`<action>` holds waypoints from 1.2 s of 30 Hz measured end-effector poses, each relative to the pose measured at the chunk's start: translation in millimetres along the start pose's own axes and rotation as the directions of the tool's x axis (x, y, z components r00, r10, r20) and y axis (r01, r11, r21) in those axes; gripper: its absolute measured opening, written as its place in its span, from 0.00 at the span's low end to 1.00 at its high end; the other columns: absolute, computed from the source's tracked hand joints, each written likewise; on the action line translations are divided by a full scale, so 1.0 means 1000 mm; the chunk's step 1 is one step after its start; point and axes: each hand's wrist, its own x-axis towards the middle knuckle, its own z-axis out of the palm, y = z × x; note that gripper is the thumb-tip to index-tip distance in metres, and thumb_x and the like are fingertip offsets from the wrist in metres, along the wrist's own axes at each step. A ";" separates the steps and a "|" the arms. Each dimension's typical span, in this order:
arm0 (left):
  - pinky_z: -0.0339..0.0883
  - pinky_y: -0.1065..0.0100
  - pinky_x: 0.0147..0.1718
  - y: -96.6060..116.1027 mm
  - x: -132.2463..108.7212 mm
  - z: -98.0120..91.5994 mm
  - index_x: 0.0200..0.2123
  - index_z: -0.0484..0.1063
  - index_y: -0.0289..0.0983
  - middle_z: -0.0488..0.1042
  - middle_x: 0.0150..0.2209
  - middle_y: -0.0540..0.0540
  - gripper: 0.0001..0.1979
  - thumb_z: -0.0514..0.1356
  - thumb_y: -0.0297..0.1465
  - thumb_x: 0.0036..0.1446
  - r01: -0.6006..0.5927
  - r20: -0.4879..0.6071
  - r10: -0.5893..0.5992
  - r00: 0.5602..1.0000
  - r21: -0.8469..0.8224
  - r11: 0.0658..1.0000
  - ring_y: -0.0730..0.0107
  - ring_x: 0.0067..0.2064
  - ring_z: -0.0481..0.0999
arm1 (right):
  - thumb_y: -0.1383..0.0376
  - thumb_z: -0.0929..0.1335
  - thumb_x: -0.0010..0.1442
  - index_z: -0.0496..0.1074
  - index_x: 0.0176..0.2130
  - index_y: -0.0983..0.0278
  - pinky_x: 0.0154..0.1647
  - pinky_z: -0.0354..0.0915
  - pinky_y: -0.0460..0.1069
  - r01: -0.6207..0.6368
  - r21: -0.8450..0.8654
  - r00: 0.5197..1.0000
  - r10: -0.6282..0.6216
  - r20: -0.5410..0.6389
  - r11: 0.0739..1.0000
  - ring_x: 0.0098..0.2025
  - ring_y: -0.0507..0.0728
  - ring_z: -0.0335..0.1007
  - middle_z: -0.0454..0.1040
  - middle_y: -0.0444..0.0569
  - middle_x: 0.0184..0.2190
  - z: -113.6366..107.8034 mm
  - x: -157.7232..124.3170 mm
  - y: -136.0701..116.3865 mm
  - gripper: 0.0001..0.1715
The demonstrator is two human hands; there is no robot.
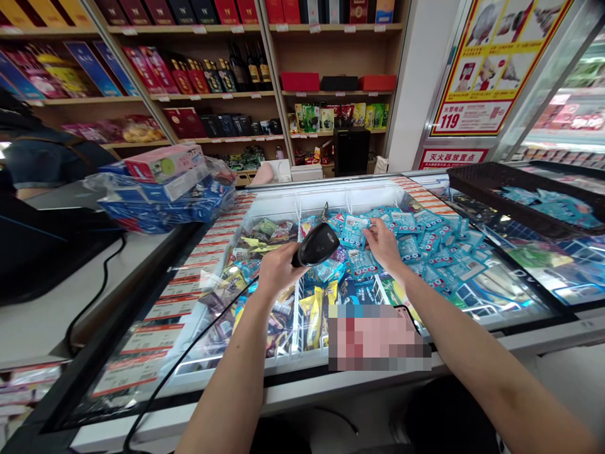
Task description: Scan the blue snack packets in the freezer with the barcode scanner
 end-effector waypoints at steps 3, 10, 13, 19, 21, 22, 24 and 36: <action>0.61 0.72 0.30 0.001 0.000 0.000 0.33 0.69 0.38 0.74 0.32 0.47 0.10 0.57 0.38 0.51 0.005 0.016 -0.005 1.000 0.007 1.000 0.68 0.35 0.73 | 0.52 0.58 0.61 0.59 0.50 0.59 0.32 0.69 0.55 -0.006 -0.003 1.000 0.006 0.003 1.000 0.30 0.60 0.72 0.73 0.48 0.30 0.000 0.000 0.000 0.21; 0.62 0.71 0.32 0.002 0.000 -0.002 0.34 0.69 0.38 0.74 0.34 0.46 0.11 0.56 0.39 0.51 0.029 0.039 -0.030 0.999 0.016 0.999 0.67 0.36 0.74 | 0.51 0.56 0.61 0.58 0.51 0.59 0.35 0.68 0.57 -0.023 -0.056 1.000 0.024 0.016 0.998 0.31 0.61 0.73 0.73 0.48 0.30 -0.001 0.000 -0.002 0.23; 0.62 0.71 0.31 0.002 0.000 -0.001 0.35 0.70 0.38 0.74 0.33 0.46 0.11 0.56 0.38 0.51 0.030 0.046 -0.031 0.998 0.020 0.999 0.67 0.36 0.73 | 0.51 0.56 0.61 0.58 0.51 0.60 0.35 0.68 0.57 -0.027 -0.060 0.999 0.028 0.023 0.998 0.31 0.61 0.73 0.74 0.48 0.30 -0.002 0.000 -0.004 0.23; 0.62 0.70 0.32 0.001 0.000 0.001 0.38 0.70 0.39 0.75 0.36 0.46 0.13 0.57 0.39 0.50 0.024 0.045 -0.025 0.999 0.033 0.999 0.65 0.38 0.74 | 0.53 0.57 0.61 0.59 0.51 0.60 0.36 0.68 0.57 -0.035 -0.054 0.999 0.036 0.021 0.998 0.31 0.61 0.73 0.74 0.48 0.31 -0.002 0.000 -0.003 0.22; 0.62 0.70 0.32 0.001 0.000 0.002 0.39 0.70 0.39 0.75 0.37 0.46 0.14 0.57 0.38 0.50 0.019 0.046 -0.021 0.999 0.034 0.999 0.65 0.38 0.74 | 0.54 0.57 0.61 0.59 0.50 0.60 0.35 0.68 0.56 -0.032 -0.047 0.999 0.032 0.015 0.998 0.30 0.60 0.73 0.74 0.48 0.31 -0.002 0.000 -0.003 0.21; 0.62 0.70 0.32 0.001 0.000 0.002 0.39 0.70 0.39 0.75 0.36 0.46 0.13 0.56 0.38 0.51 0.017 0.049 -0.018 0.999 0.036 0.999 0.65 0.38 0.74 | 0.54 0.57 0.61 0.59 0.50 0.60 0.35 0.68 0.56 -0.031 -0.041 0.999 0.032 0.011 0.999 0.30 0.60 0.73 0.74 0.47 0.31 -0.002 0.000 -0.004 0.21; 0.62 0.70 0.31 0.000 0.000 0.002 0.38 0.70 0.39 0.75 0.36 0.47 0.13 0.56 0.39 0.51 0.016 0.055 -0.018 0.998 0.041 0.999 0.65 0.37 0.74 | 0.55 0.57 0.61 0.58 0.51 0.61 0.33 0.67 0.55 -0.035 -0.018 0.999 0.036 0.010 0.999 0.28 0.59 0.72 0.74 0.47 0.30 -0.003 0.000 -0.006 0.21; 0.63 0.69 0.34 -0.007 -0.001 0.010 0.41 0.70 0.40 0.76 0.40 0.45 0.16 0.57 0.41 0.50 0.060 0.062 -0.065 0.996 0.087 0.994 0.63 0.40 0.75 | 0.59 0.56 0.61 0.67 0.46 0.65 0.37 0.64 0.54 -0.122 -0.228 0.977 0.076 -0.198 0.966 0.28 0.59 0.70 0.73 0.50 0.26 -0.050 0.014 0.004 0.20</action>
